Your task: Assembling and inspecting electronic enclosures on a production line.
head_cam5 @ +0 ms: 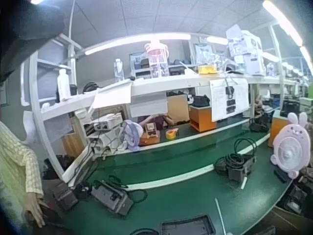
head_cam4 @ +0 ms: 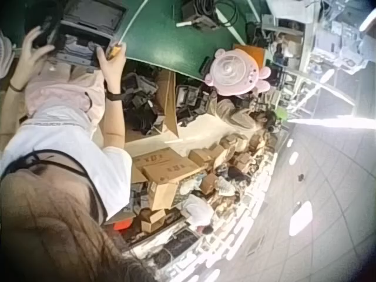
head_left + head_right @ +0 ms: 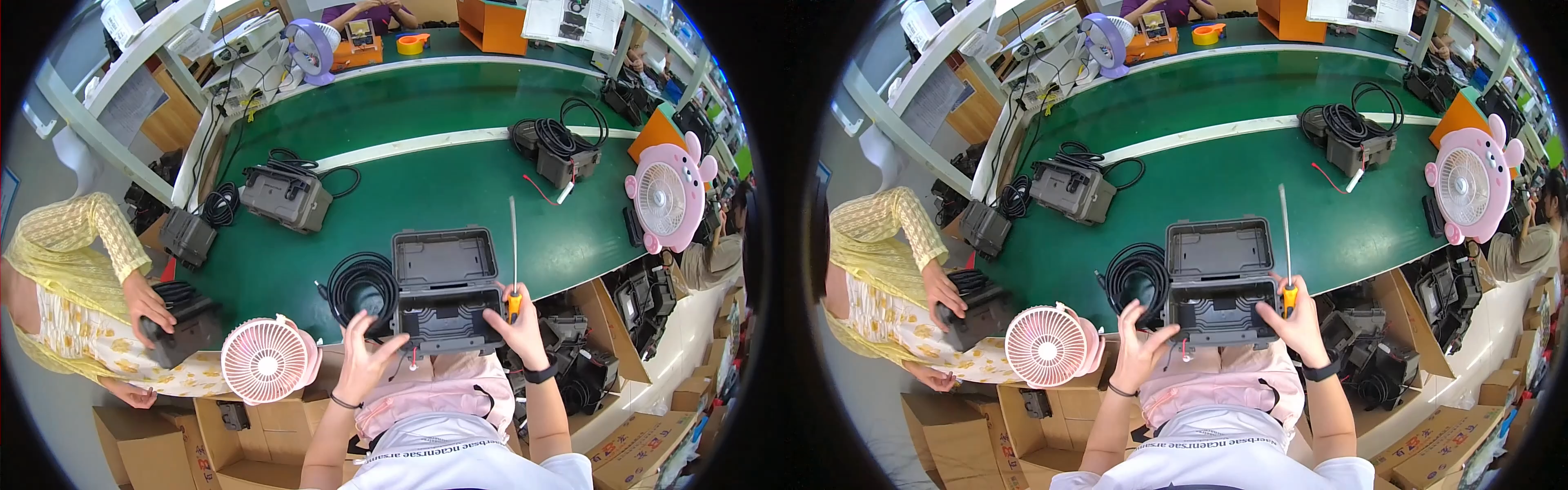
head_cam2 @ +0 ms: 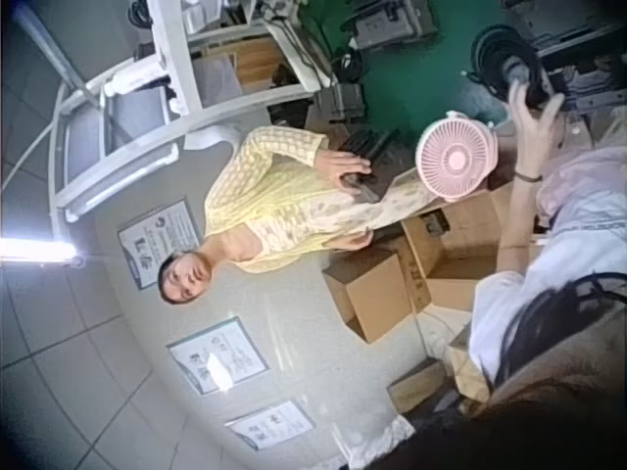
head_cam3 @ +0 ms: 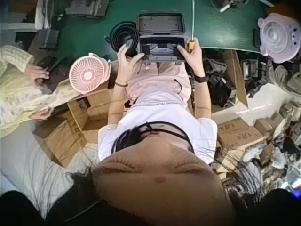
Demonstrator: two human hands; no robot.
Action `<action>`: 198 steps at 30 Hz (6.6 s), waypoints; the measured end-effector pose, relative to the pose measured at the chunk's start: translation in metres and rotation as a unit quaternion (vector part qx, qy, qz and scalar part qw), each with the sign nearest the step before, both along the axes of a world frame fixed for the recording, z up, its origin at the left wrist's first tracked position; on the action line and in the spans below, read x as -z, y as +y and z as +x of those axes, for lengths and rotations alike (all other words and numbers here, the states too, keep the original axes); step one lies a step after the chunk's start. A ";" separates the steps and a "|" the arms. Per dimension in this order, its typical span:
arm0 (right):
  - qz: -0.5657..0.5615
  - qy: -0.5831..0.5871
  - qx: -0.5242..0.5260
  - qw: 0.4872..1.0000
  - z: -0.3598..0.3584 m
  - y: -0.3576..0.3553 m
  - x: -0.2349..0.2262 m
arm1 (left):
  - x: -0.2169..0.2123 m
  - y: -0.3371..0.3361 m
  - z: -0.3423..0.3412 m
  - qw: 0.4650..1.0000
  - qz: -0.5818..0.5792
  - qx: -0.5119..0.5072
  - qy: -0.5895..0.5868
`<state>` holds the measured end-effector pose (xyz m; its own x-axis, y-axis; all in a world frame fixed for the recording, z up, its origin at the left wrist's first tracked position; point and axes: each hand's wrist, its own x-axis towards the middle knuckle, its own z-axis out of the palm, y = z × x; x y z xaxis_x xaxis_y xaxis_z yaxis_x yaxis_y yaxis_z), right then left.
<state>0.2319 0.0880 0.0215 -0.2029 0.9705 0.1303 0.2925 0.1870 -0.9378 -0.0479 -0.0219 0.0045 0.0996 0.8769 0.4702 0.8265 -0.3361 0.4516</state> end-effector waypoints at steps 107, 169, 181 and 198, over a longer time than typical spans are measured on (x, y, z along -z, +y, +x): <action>0.176 0.046 0.007 0.983 -0.016 0.014 -0.030 | -0.015 0.069 0.042 0.966 0.021 -0.109 -0.235; 0.080 0.102 0.020 0.991 -0.016 0.009 -0.024 | 0.001 0.065 0.040 0.967 0.060 -0.007 -0.247; 0.303 -0.155 0.086 0.936 -0.030 0.020 -0.056 | -0.025 0.081 0.042 0.968 -0.007 -0.054 -0.245; 0.264 -0.308 0.082 0.911 -0.044 0.006 -0.058 | -0.025 0.111 0.051 0.952 0.051 -0.073 -0.292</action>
